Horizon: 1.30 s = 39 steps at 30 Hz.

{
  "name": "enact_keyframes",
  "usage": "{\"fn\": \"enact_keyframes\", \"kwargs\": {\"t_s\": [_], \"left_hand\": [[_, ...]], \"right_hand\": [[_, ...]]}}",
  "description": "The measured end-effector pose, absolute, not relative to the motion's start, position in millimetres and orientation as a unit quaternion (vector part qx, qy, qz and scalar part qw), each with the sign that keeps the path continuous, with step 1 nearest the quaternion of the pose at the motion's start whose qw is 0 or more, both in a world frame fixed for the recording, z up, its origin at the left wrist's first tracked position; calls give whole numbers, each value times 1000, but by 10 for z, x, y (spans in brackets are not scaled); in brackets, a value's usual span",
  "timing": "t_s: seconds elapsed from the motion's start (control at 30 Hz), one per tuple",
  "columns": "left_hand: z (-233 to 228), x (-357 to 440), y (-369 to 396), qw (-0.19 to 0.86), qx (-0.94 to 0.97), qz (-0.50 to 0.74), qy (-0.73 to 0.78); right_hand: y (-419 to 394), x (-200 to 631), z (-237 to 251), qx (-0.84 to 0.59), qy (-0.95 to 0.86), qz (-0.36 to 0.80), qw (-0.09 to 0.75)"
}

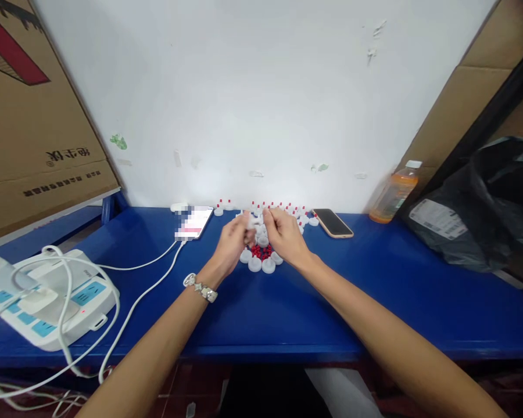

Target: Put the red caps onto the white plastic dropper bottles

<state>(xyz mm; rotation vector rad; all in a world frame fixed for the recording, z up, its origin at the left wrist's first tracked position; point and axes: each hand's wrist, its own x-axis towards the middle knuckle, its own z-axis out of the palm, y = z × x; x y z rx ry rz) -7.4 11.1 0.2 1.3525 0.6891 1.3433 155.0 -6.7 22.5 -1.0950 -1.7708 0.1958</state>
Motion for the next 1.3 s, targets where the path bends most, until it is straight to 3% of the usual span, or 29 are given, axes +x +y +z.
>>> {"fn": "enact_keyframes", "kwargs": {"t_s": [0.1, 0.17, 0.3, 0.37, 0.63, 0.73, 0.83, 0.93, 1.1, 1.3], "left_hand": [[55, -292, 198, 557, 486, 611, 285], [39, -393, 239, 526, 501, 621, 294], [-84, -374, 242, 414, 651, 533, 348], [-129, -337, 212, 371, 704, 486, 361], [-81, -343, 108, 281, 773, 444, 355], [-84, -410, 161, 255, 755, 457, 395], [-133, -539, 267, 197, 712, 474, 480], [-230, -663, 359, 147, 707, 420, 550], [-385, -697, 385, 132, 733, 348, 570], [-412, -639, 345, 115, 733, 339, 578]], "right_hand": [[-26, 1761, 243, -488, -718, 29, 496], [5, 1861, 193, -495, -745, 32, 445], [16, 1852, 44, -464, -833, 30, 301], [-1, 1802, 14, -461, -842, 32, 279], [138, 1589, 75, -381, -736, 324, 456], [353, 1443, 112, -363, -705, 355, 495], [681, 1274, 175, -378, -713, 309, 503], [1050, 1075, 205, -436, -739, 240, 454], [1462, 820, 129, -495, -817, 103, 277], [1650, 857, 143, -497, -848, 72, 167]]}}
